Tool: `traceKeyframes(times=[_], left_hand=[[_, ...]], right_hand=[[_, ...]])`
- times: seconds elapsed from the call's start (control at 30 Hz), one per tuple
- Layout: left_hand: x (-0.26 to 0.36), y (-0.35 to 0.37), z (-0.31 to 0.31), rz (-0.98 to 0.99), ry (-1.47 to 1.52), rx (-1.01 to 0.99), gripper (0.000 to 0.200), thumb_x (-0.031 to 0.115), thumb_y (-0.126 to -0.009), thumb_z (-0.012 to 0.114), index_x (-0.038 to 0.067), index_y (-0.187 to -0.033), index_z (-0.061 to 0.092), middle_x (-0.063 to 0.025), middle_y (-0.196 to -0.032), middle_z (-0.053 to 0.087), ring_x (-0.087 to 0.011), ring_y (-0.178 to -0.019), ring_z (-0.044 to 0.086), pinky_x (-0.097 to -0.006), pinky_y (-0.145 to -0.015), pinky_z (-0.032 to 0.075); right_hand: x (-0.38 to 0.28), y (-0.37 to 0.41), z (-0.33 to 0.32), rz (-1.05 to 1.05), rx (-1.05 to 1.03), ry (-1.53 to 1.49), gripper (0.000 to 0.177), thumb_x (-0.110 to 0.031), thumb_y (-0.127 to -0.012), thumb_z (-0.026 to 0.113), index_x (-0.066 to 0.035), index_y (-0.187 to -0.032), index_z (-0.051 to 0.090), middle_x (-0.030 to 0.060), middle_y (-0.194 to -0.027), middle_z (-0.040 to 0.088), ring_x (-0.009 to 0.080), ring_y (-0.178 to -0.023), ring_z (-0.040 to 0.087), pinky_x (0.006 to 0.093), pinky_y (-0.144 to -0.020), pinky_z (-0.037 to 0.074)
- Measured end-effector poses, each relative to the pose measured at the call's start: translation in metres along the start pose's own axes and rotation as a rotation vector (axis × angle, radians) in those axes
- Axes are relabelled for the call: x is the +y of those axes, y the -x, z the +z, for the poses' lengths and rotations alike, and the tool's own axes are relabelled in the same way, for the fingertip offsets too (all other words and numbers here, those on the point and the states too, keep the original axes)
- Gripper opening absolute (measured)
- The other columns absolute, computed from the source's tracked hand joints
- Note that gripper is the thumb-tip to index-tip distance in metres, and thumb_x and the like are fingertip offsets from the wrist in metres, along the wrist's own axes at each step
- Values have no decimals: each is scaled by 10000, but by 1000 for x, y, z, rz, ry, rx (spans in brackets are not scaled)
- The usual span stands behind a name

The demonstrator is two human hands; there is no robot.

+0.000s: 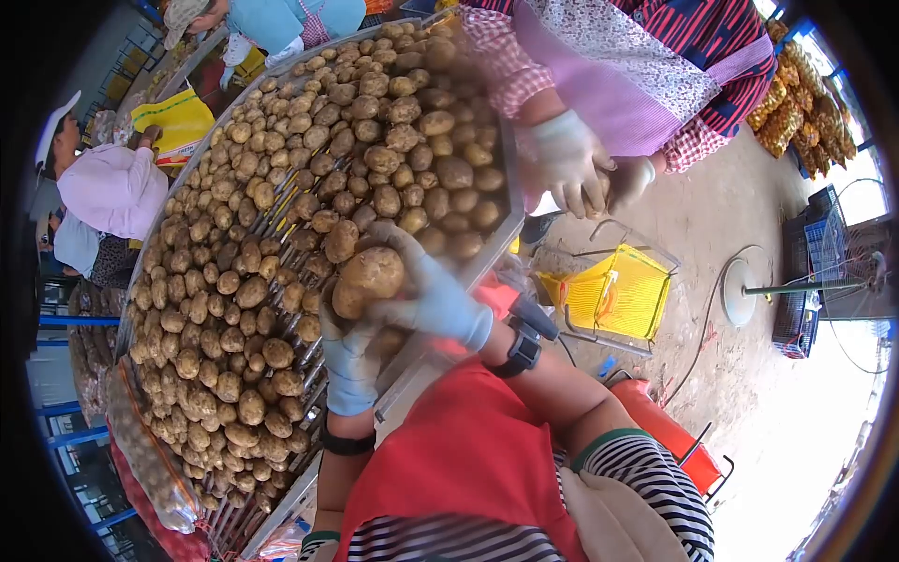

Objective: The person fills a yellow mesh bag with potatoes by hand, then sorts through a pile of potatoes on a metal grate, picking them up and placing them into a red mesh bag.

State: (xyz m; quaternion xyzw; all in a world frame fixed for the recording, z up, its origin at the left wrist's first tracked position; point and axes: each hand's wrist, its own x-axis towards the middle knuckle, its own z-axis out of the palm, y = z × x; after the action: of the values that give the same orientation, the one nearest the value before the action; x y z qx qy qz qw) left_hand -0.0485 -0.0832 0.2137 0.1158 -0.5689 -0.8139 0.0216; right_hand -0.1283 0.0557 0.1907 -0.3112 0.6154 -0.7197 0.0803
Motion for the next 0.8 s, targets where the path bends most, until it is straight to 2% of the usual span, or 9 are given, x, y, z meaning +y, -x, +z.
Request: traceKeyframes(times=[0.07, 0.2, 0.3, 0.37, 0.47, 0.53, 0.57, 0.7, 0.8], left_hand=[[-4, 0, -3, 51, -3, -22, 770, 192, -740, 833, 68, -1355, 387, -80, -1307, 478, -206, -1165, 513, -342, -981, 465], [-18, -2, -3, 195, -195, 105, 755, 137, -734, 837, 51, -1344, 401, -96, -1303, 485, -199, -1173, 508, -344, -989, 459], [-23, -4, 0, 58, -82, -54, 744, 103, -735, 832, 27, -1344, 411, -103, -1304, 488, -185, -1168, 508, -336, -1002, 448], [-33, -3, 11, -137, 261, -46, 744, 107, -740, 829, 14, -1350, 414, -101, -1301, 498, -180, -1157, 512, -328, -1006, 439], [-59, -1, 6, -115, -39, -83, 717, 130, -766, 811, 10, -1360, 427, -98, -1277, 530, -179, -1139, 520, -317, -1000, 428], [-67, -4, 9, -159, 28, -119, 673, 126, -783, 794, 9, -1347, 446, -97, -1265, 543, -178, -1138, 517, -315, -994, 424], [-59, -3, 19, -56, -154, -103, 582, 91, -821, 739, 7, -1330, 468, -105, -1258, 549, -168, -1080, 551, -304, -936, 461], [-54, -2, 9, -166, -103, 40, 471, 65, -876, 656, 12, -1313, 490, -107, -1241, 576, -152, -971, 604, -277, -828, 500], [-51, 2, -4, -207, -244, 141, 406, 75, -902, 621, 29, -1290, 510, -90, -1197, 618, -142, -938, 616, -262, -789, 508]], right_hand=[[-1, 1, -1, 47, -30, -66, 813, -112, -745, 800, -20, -1401, 330, 110, -1311, 494, 193, -1225, 484, 321, -1041, 403], [7, 11, -10, 210, -35, -166, 760, -93, -760, 783, -25, -1384, 355, 101, -1276, 518, 184, -1201, 503, 313, -1003, 437], [16, 36, -21, 490, 96, -517, 715, -60, -784, 746, -25, -1385, 359, 105, -1249, 531, 175, -1183, 514, 306, -971, 461], [21, 58, -30, 495, 171, -557, 694, -44, -795, 724, -19, -1385, 358, 106, -1235, 537, 175, -1170, 522, 308, -967, 464], [30, 86, -38, 451, 265, -578, 693, -37, -797, 706, -15, -1392, 352, 111, -1236, 543, 182, -1147, 538, 309, -975, 457], [32, 97, -51, 408, 313, -500, 701, -34, -791, 708, -19, -1397, 354, 110, -1240, 545, 181, -1143, 542, 310, -981, 454], [34, 106, -57, 415, 379, -460, 697, -27, -785, 713, -24, -1394, 374, 107, -1251, 546, 188, -1154, 538, 316, -984, 454], [45, 151, -97, 438, 755, -370, 645, -38, -800, 717, -18, -1367, 410, 104, -1238, 557, 186, -1143, 546, 304, -956, 471], [59, 204, -143, 532, 1189, 107, 610, -84, -818, 720, -16, -1342, 416, 120, -1199, 564, 174, -1088, 554, 291, -913, 479]])
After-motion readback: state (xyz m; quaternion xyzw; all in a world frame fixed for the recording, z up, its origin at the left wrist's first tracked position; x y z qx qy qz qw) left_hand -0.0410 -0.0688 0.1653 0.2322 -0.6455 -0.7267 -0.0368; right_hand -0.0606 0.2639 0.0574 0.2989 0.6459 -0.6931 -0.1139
